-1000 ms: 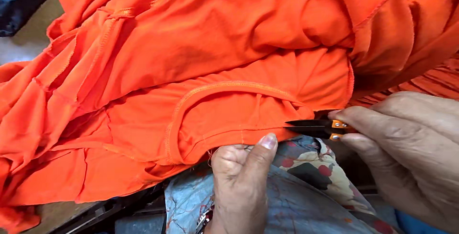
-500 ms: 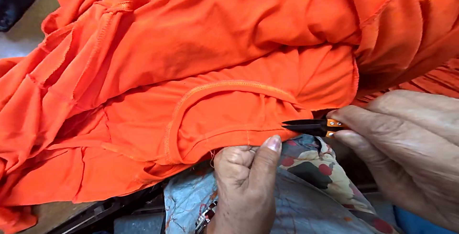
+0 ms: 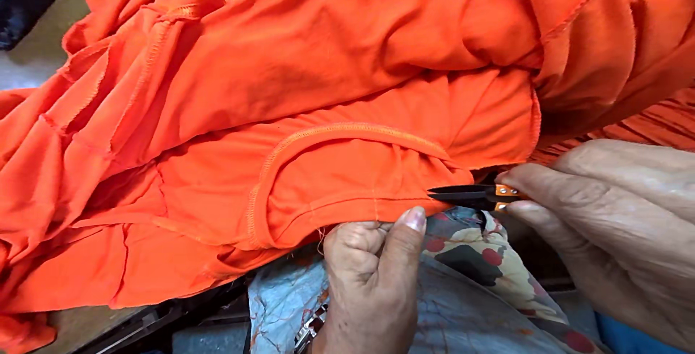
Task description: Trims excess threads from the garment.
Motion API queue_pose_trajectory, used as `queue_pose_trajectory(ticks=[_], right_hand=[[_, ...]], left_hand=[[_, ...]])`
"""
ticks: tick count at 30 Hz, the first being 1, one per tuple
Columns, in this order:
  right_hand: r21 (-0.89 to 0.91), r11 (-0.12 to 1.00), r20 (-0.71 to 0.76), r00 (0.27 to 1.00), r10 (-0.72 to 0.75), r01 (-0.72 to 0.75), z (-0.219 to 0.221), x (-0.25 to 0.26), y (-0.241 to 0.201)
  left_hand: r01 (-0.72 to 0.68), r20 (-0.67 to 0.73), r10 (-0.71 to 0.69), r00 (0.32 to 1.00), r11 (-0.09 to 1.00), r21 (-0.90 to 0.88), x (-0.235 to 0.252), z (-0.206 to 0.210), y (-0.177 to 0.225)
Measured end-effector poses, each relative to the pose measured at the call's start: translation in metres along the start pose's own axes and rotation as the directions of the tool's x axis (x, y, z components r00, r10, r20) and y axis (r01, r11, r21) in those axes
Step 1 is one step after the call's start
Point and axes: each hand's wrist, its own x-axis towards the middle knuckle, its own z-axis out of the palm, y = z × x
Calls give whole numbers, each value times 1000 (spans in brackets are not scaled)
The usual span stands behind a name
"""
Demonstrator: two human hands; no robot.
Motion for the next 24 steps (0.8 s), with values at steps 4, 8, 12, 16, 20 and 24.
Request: queue_pose_trajectory(ticks=[4,8,12,16,20,24], right_hand=[[-10,1000,21,1000,-3,4,-2,1,0],[-22,1000,41,999,8,-7,-5,0,1],[-23,1000,26,1000,5,-5,-4,0,-1],[15,1000,-6,1000,-5,5,3,0,1],[45,999,-16,1000,-20,21,5,-2,4],[38,999,-26,999,-21,22,5,-2,3]], left_hand=[[1,0,-1,1000,1000,3,0,-1,0],[4,2,-4,1000,1000,5,0,-1,0],[5,11,-5,1000,1000,-5,0,-1,0],[1,13,-1,1000,1000,-2,0,-1,0],[-1,17,2,1000,1000,-7,0,-2,-1],[7,31,-6,999,999,-36,0,-2,-1]])
